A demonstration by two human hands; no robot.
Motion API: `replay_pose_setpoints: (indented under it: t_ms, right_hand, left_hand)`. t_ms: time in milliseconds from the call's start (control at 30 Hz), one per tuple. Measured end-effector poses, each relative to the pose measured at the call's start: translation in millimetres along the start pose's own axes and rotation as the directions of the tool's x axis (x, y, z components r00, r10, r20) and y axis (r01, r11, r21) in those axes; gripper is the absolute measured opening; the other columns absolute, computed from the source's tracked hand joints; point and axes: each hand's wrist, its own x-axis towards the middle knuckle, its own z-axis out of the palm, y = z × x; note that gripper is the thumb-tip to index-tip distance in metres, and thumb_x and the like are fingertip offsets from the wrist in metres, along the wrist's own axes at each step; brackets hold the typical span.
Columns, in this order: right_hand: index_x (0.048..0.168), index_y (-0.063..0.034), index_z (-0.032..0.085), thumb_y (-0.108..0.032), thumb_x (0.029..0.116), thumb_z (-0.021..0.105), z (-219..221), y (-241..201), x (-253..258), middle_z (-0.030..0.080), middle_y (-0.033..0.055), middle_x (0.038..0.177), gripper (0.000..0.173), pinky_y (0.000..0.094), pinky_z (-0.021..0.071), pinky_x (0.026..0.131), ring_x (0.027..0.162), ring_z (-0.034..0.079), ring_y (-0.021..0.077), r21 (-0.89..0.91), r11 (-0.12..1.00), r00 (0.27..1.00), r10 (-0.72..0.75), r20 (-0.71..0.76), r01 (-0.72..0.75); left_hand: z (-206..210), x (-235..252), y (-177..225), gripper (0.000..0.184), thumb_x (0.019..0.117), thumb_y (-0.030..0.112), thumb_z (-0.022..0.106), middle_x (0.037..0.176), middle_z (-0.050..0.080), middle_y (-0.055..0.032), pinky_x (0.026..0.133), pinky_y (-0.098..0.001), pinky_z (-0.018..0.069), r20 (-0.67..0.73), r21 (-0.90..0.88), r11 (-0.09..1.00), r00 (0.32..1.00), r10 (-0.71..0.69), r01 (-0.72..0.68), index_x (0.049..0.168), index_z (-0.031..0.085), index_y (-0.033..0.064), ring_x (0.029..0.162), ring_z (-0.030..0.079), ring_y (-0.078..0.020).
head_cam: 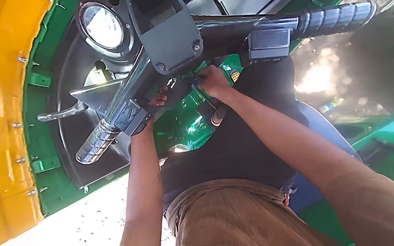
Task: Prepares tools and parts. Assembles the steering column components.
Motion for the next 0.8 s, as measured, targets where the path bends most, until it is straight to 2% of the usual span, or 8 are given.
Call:
replay_pose_setpoints:
  t_ms: [67,133,200,233,300,500,600,800]
  right_hand:
    - [0.092,-0.0123,0.075,-0.025,0.0960,0.067,0.8,-0.2,-0.5,0.072,0.0060,0.085,0.016,0.0522,0.0552,0.073,0.081,0.069,0.0223,-0.028,1.000,1.000,0.000,0.001,0.000]
    - [0.090,-0.0120,0.073,-0.025,0.0957,0.067,-1.4,-3.8,-1.9,0.070,0.0053,0.081,0.016,0.0505,0.0532,0.069,0.077,0.067,0.0217,-0.039,0.999,1.000,-0.017,0.000,0.017]
    - [0.094,-0.0117,0.074,-0.023,0.0969,0.065,-4.1,-7.8,-3.5,0.071,0.0055,0.084,0.015,0.0490,0.0549,0.071,0.078,0.069,0.0213,-0.056,0.998,1.000,-0.024,0.001,0.024]
    - [0.097,-0.0118,0.075,-0.021,0.0968,0.064,-5.4,-9.4,-3.7,0.073,0.0061,0.087,0.014,0.0497,0.0559,0.073,0.081,0.070,0.0217,-0.053,0.998,1.000,-0.019,-0.001,0.019]
    - [0.104,-0.0128,0.076,-0.021,0.0971,0.063,-6.5,-9.7,-3.5,0.074,0.0058,0.093,0.016,0.0497,0.0578,0.077,0.085,0.071,0.0209,-0.038,0.999,1.000,-0.012,0.003,0.012]
    - [0.099,-0.0123,0.075,-0.027,0.0984,0.064,-9.6,-12.4,-3.2,0.071,0.0053,0.087,0.018,0.0492,0.0549,0.071,0.080,0.068,0.0209,-0.054,0.998,0.999,-0.030,-0.037,0.028]
    - [0.099,-0.0125,0.073,-0.029,0.0979,0.065,-10.2,-14.7,-4.4,0.071,0.0077,0.091,0.018,0.0533,0.0550,0.073,0.087,0.069,0.0254,-0.178,0.984,0.999,0.008,0.034,-0.002]
    - [0.101,-0.0143,0.075,-0.028,0.0953,0.068,-7.1,-12.9,-0.7,0.072,0.0054,0.089,0.016,0.0522,0.0564,0.072,0.081,0.070,0.0227,-0.134,0.991,0.997,-0.002,0.083,0.013]
  left_hand:
    - [16.8,3.2,12.6,0.028,0.1083,0.027,0.044,0.101,0.073,0.0090,0.066,-0.0128,0.0541,-0.213,0.200,0.964,0.968,-0.131,0.175,0.123,0.064,0.0152,0.077,0.068,0.0019]
    - [61.7,19.9,31.5,0.029,0.1099,0.027,0.048,0.076,0.061,0.0059,0.052,-0.0112,0.0419,-0.587,0.352,0.815,0.787,-0.190,0.460,0.111,0.065,0.0039,0.054,0.051,0.0042]
    - [103.3,34.2,47.6,0.034,0.1078,0.028,0.053,0.074,0.054,-0.0010,0.056,-0.0149,0.0345,-0.793,0.388,0.632,0.592,-0.142,0.671,0.107,0.067,-0.0037,0.055,0.040,0.0003]
    - [113.3,37.4,53.9,0.036,0.1075,0.028,0.053,0.081,0.057,-0.0062,0.062,-0.0180,0.0367,-0.820,0.385,0.578,0.554,-0.142,0.719,0.112,0.067,-0.0058,0.061,0.042,-0.0031]
    - [118.3,38.1,58.8,0.042,0.1076,0.030,0.052,0.097,0.064,-0.0158,0.078,-0.0288,0.0424,-0.819,0.397,0.510,0.545,-0.178,0.763,0.120,0.064,-0.0082,0.075,0.051,-0.0119]
    - [129.0,38.0,55.7,0.044,0.1028,0.029,0.061,0.115,0.068,-0.0260,0.095,-0.0446,0.0447,-0.810,0.508,0.519,0.586,0.016,0.687,0.123,0.065,-0.0098,0.098,0.063,-0.0290]
    - [133.3,39.4,58.3,0.047,0.1036,0.034,0.059,0.131,0.065,-0.0253,0.111,-0.0511,0.0394,-0.806,0.539,0.460,0.590,0.038,0.706,0.129,0.065,-0.0046,0.128,0.059,-0.0367]
    - [128.5,31.1,45.0,0.044,0.1037,0.037,0.059,0.105,0.072,-0.0245,0.092,-0.0542,0.0482,-0.696,0.690,0.423,0.698,0.167,0.587,0.114,0.072,-0.0044,0.099,0.069,-0.0361]
